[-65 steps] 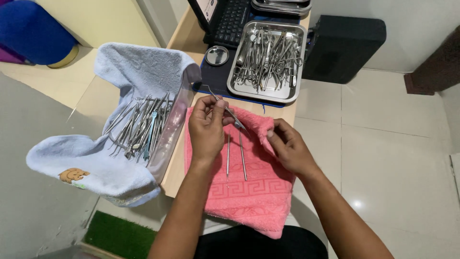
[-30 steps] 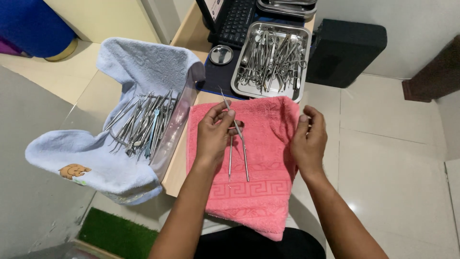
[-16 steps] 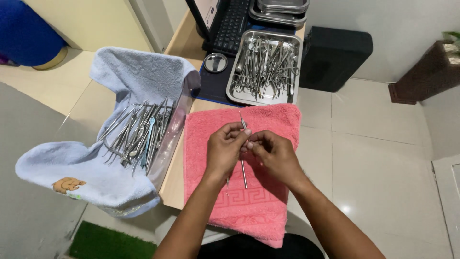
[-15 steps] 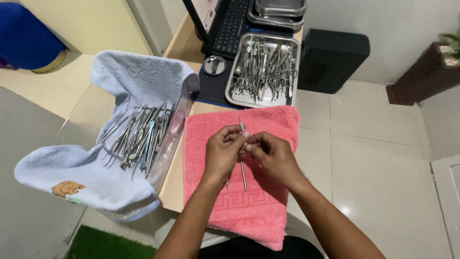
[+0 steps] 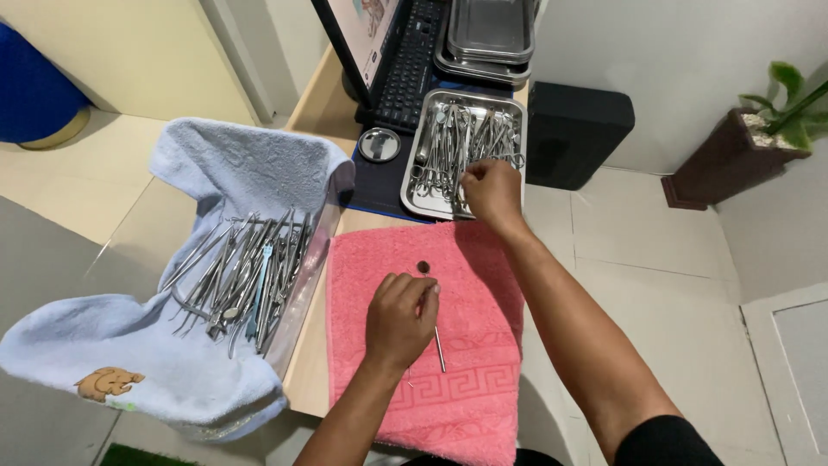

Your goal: The person wipes various metal surgical instruments, including forceps and probes, with a pink towel. They pick up the instruments from a tray, dry them thoroughly, and place them back into the tray or onto the towel.

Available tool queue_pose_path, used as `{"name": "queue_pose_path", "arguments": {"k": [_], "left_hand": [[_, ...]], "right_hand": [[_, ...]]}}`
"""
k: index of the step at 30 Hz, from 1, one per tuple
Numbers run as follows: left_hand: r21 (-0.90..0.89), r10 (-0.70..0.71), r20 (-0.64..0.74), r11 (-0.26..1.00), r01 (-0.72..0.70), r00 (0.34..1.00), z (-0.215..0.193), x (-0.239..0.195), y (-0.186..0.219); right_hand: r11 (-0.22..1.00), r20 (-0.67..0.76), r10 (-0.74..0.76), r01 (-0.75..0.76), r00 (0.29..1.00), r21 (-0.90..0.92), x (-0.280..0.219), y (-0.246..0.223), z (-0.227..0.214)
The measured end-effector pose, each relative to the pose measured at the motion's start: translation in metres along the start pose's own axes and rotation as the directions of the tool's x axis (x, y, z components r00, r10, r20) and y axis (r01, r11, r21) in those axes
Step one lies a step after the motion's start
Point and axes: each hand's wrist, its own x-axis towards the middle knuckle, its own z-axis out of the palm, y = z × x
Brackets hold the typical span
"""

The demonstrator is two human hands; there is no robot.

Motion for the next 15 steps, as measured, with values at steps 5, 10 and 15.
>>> {"name": "queue_pose_path", "arguments": {"k": [5,10,15], "left_hand": [[-0.007,0.001,0.008,1.0,-0.001,1.0,-0.002,0.001,0.001],[-0.018,0.028,-0.027,0.999,-0.029,0.999,-0.002,0.0,-0.001],[0.017,0.013,-0.044,1.0,-0.013,0.999,-0.002,0.0,-0.002]], "right_hand": [[0.987,-0.048,-0.012,0.004,0.999,-0.162,0.038,0.009,0.029],[0.989,-0.076,-0.002,-0.009,0.997,-0.147,0.045,0.006,0.04],[0.992,-0.075,-0.097,0.09,0.992,-0.088,0.03,0.003,0.022]]}}
